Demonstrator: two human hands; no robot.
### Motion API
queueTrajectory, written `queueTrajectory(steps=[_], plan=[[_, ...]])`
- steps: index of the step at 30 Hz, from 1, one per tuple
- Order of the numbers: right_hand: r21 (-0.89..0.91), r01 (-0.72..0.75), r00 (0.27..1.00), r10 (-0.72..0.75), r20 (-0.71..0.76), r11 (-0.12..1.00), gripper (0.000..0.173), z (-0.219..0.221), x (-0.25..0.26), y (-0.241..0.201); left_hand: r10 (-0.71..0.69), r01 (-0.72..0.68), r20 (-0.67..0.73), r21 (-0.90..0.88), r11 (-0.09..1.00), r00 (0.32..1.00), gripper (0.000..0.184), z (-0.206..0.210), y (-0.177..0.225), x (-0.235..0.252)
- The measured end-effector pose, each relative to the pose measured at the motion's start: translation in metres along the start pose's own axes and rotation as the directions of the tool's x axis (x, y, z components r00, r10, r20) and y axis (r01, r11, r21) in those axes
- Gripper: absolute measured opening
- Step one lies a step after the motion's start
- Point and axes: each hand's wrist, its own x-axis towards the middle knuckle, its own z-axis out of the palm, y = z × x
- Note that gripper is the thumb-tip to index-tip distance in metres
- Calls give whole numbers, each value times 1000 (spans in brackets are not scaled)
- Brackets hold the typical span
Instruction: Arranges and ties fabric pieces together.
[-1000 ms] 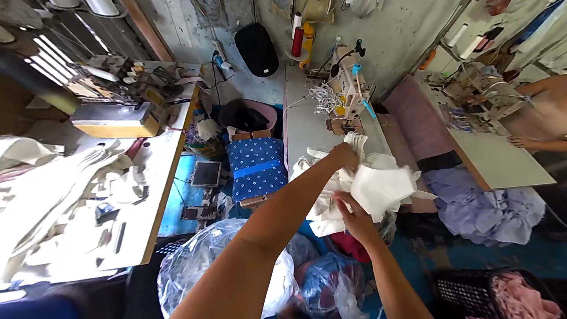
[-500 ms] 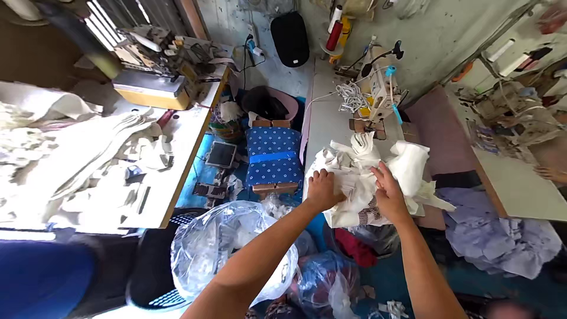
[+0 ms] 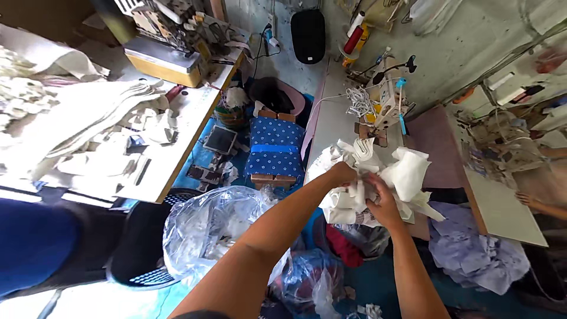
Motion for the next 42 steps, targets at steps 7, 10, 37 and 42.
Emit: queueTrajectory(steps=[7,10,37,42], plan=[[17,-121,947,120,-299,993,42,6,10,-21,-9,42,82,-402,915,997,23,8,27,1],[156,-189,904,234,-358,970,33,-1,17,-21,68,-50,24,-444,895,997,27,-5,11,2],[755,-124,772,541,-334,644,38,-20,9,-16,7,-71,-102,-641,764,995,24,4,-100,-6],[728,-119,787,511,-346,675,33,-5,-3,-26,83,-158,-154,-582,797,985,22,13,-104,-13]])
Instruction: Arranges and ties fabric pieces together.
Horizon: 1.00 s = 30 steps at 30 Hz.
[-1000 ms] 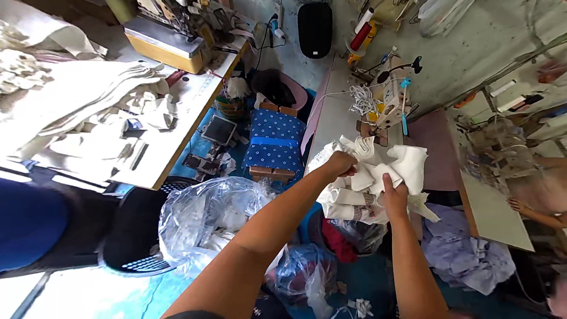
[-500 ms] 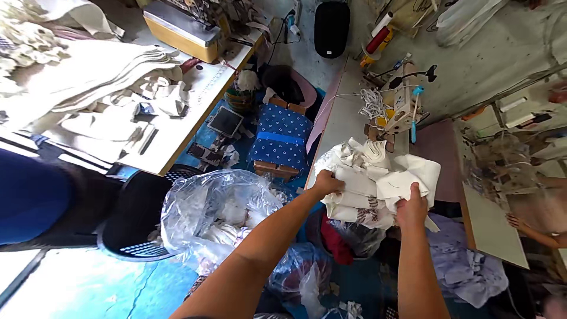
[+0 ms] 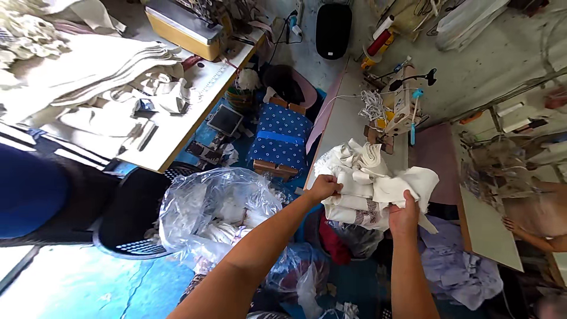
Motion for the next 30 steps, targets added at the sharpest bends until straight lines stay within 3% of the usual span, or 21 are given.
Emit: queueTrajectory(steps=[2,4,6,8,11,13,17,20,25,30], plan=[[-138,80,988,-60,142,987,36,-4,-9,7,35,-34,-18,46,998,999,24,2,-8,3],[-264,269,899,-143,415,926,56,-11,-6,14,50,-47,-31,110,993,998,28,2,-13,5],[-340,447,810,-212,547,828,45,-3,-5,13,61,-54,-38,159,986,997,30,2,-17,6],[-462,596,757,-267,597,657,26,16,-7,12,73,-64,-44,171,983,996,32,1,-20,6],[-663,698,710,-139,691,269,36,47,-4,9,100,-89,-42,218,972,994,33,0,-24,2],[-721,690,724,-24,690,61,44,60,9,10,108,-100,-14,257,961,994,36,-2,-28,-2],[-758,635,770,47,636,-148,42,73,30,5,113,-123,50,408,905,992,36,-13,-37,-18],[-783,608,793,40,608,-134,30,75,34,3,84,-108,70,530,841,994,38,-19,-42,-38],[-891,443,892,49,450,101,30,70,45,-27,125,-135,61,653,745,990,42,-23,-42,-62],[-853,440,858,149,491,280,29,54,64,-33,177,-218,128,657,722,976,39,-20,-60,-80]])
